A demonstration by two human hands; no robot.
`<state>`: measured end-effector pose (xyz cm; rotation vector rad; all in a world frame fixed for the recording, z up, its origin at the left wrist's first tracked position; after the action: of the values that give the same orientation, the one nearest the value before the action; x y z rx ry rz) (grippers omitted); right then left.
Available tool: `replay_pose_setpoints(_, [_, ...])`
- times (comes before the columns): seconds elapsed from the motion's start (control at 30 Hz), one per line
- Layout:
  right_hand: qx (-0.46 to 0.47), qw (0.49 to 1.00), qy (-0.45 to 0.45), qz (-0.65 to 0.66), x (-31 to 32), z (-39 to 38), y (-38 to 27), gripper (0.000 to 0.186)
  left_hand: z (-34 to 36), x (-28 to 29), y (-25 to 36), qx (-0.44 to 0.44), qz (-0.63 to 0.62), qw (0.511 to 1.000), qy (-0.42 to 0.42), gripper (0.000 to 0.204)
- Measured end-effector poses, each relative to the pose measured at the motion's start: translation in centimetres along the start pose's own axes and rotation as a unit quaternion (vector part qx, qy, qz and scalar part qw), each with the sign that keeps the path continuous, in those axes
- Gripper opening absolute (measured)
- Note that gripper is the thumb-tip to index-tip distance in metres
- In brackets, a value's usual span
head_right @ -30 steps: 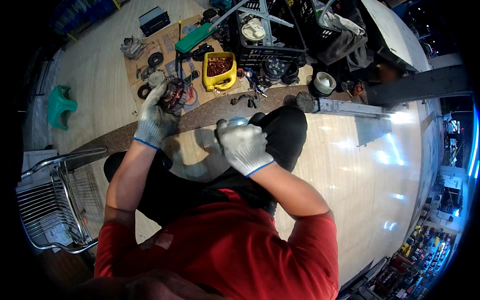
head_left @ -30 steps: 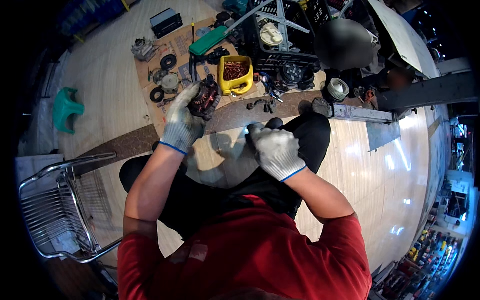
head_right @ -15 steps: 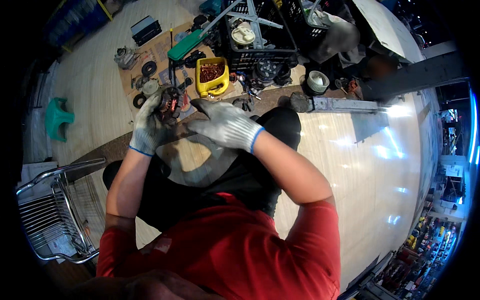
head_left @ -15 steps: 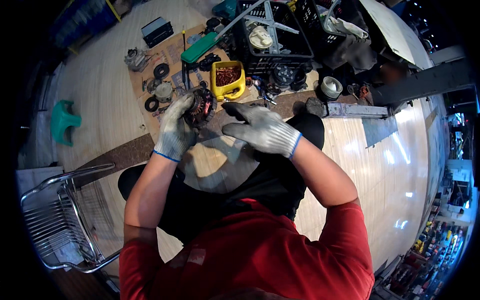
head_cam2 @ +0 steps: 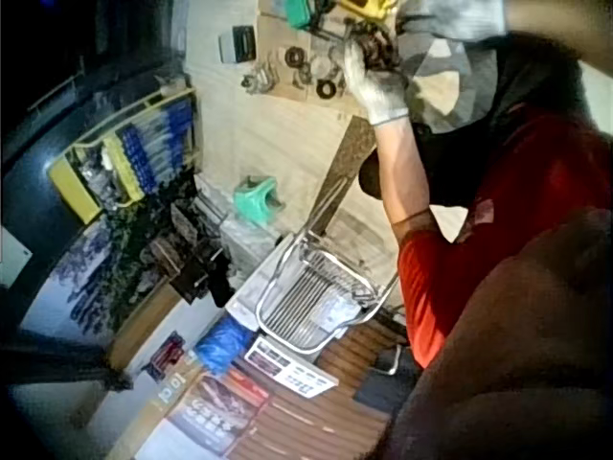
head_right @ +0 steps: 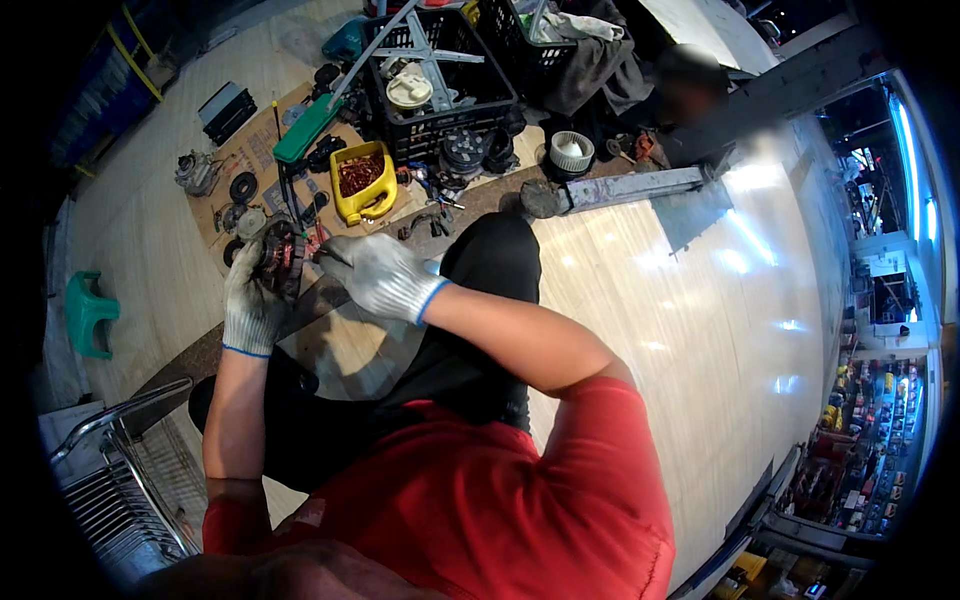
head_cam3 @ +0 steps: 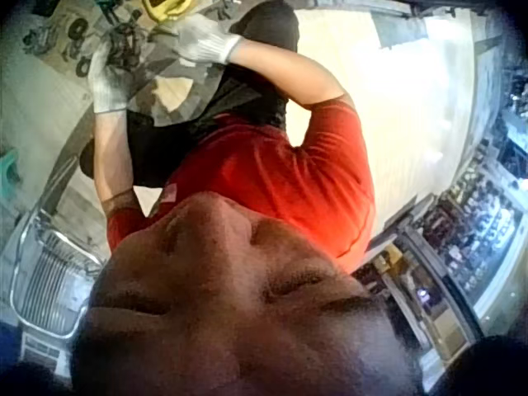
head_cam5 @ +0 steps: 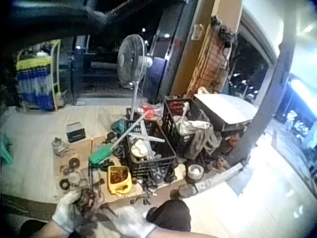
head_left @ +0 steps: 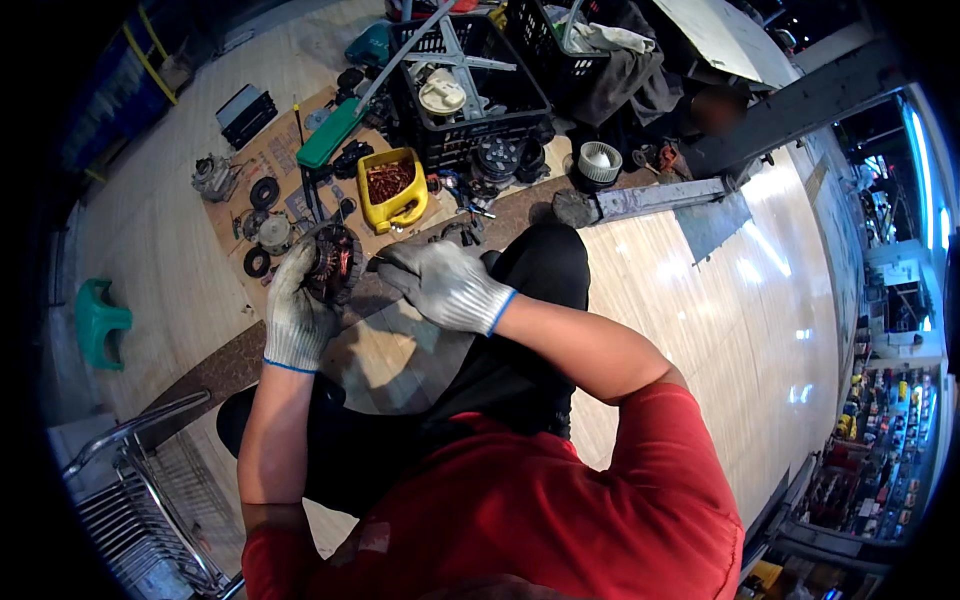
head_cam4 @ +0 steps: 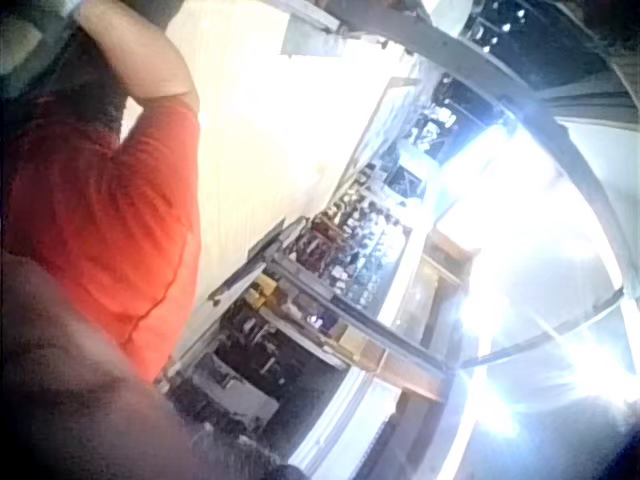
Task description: The person uses pliers to disassemble and reassemble components of an alternator stator.
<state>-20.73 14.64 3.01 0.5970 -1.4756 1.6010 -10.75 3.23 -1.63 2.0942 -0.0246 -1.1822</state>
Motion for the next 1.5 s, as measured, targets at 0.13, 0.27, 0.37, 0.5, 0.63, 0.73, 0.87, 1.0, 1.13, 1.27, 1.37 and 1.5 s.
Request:
replay_pose_setpoints(0.13, [-0.048,0.994,-0.023,-0.096,1.6,-3.8,1.4,0.028,-1.6,-2.6,0.5,-0.008,-0.002,0.997,-0.075,0.039])
replay_pose_setpoints(0.27, [0.002,0.984,0.037,-0.176,7.9,-8.0,0.6,0.028,-0.9,-0.3,2.0,-0.034,-0.065,0.997,-0.017,0.041])
replay_pose_setpoints(0.37, [-0.055,0.957,0.003,-0.284,10.9,-13.6,5.8,0.021,-0.4,-0.4,4.2,-0.050,-0.083,0.992,-0.085,0.038])
replay_pose_setpoints(0.5, [-0.175,0.899,-0.020,-0.401,16.8,-23.0,12.6,0.025,0.5,1.6,2.7,-0.004,-0.070,0.997,-0.014,0.043])
replay_pose_setpoints(0.63, [-0.400,0.804,-0.101,-0.428,21.8,-36.5,22.0,0.029,0.1,0.9,0.6,0.031,-0.037,0.995,-0.085,0.049])
replay_pose_setpoints(0.73, [-0.520,0.738,-0.100,-0.418,26.7,-45.9,23.1,0.036,0.8,1.9,0.8,-0.013,-0.017,1.000,-0.004,0.046])
replay_pose_setpoints(0.87, [-0.622,0.652,-0.045,-0.432,32.9,-56.4,22.0,0.040,1.5,2.9,0.3,-0.021,0.065,0.998,0.016,0.043])
replay_pose_setpoints(1.0, [-0.689,0.570,0.024,-0.447,36.3,-62.9,20.0,0.046,1.2,2.5,0.0,-0.030,0.075,0.996,0.025,0.041])
replay_pose_setpoints(1.13, [-0.737,0.554,-0.078,-0.379,31.5,-66.2,21.8,0.046,0.6,1.5,-0.4,-0.013,0.076,0.997,-0.025,0.045])
replay_pose_setpoints(1.27, [-0.702,0.601,-0.332,-0.188,22.3,-72.2,27.9,0.088,-0.3,0.4,-2.3,0.053,0.054,0.997,-0.035,0.044])
replay_pose_setpoints(1.37, [-0.658,0.706,-0.221,-0.144,20.1,-61.9,28.5,0.070,-0.2,1.7,-3.1,0.065,0.126,0.989,0.036,0.037])
replay_pose_setpoints(1.5, [-0.468,0.870,0.098,-0.123,22.5,-38.2,23.0,0.043,0.0,0.2,-3.6,0.091,0.052,0.994,-0.036,0.034])
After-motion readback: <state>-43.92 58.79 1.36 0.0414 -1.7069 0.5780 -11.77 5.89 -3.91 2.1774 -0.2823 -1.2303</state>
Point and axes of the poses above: each hand's wrist, its own z-axis towards the middle knuckle, its own x-axis out of the back of the hand, y = z × x, the point moved 10 cm from there along z, towards the middle knuckle, and after that the axes turned 1 degree about y, right-handed, at the moved point
